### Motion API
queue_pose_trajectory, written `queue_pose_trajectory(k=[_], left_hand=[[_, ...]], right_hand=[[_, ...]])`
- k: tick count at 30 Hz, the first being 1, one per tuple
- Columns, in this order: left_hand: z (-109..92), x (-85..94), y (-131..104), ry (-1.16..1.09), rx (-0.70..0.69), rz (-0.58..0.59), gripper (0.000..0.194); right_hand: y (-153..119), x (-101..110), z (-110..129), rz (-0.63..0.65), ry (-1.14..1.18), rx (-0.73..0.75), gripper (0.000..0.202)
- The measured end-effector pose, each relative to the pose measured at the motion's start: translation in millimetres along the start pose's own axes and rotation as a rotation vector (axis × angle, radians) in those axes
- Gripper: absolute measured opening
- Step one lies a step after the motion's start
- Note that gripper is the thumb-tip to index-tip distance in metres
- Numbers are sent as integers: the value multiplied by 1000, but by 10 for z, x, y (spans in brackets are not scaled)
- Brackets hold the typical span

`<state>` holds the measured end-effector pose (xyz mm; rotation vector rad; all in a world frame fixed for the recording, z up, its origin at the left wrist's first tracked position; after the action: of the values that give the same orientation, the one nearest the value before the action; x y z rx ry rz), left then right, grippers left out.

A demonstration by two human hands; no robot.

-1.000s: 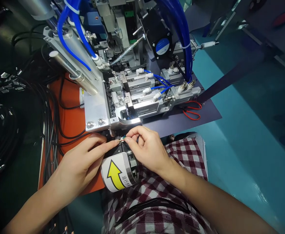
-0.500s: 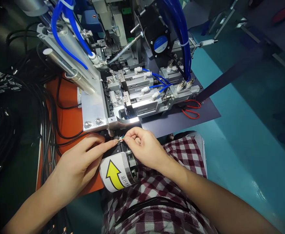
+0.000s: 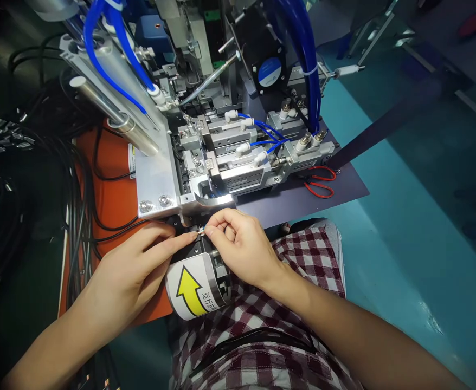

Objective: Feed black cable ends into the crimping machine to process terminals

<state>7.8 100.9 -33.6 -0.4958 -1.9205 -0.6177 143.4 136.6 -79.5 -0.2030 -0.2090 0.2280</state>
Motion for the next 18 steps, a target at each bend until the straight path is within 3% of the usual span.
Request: queue_pose_trajectory(k=[13,18], left_hand=[[-8,3,11,6,-9,-5,38],[-16,16,7,0,-14,-9,38]], right_hand=[[4,-44,-73,28,93,-92,11],[1,-85,-104,37,189,-203,14]])
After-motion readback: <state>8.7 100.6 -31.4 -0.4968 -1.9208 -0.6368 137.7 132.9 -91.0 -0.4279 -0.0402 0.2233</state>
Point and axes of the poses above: each hand's wrist, its own y-axis towards the middle knuckle, its own x-axis out of the back of the hand, z = x × y, the point moved 9 cm from there along y, towards the middle knuckle, and after that the axes turned 5 degrees about -x, right-handed, at the moved point
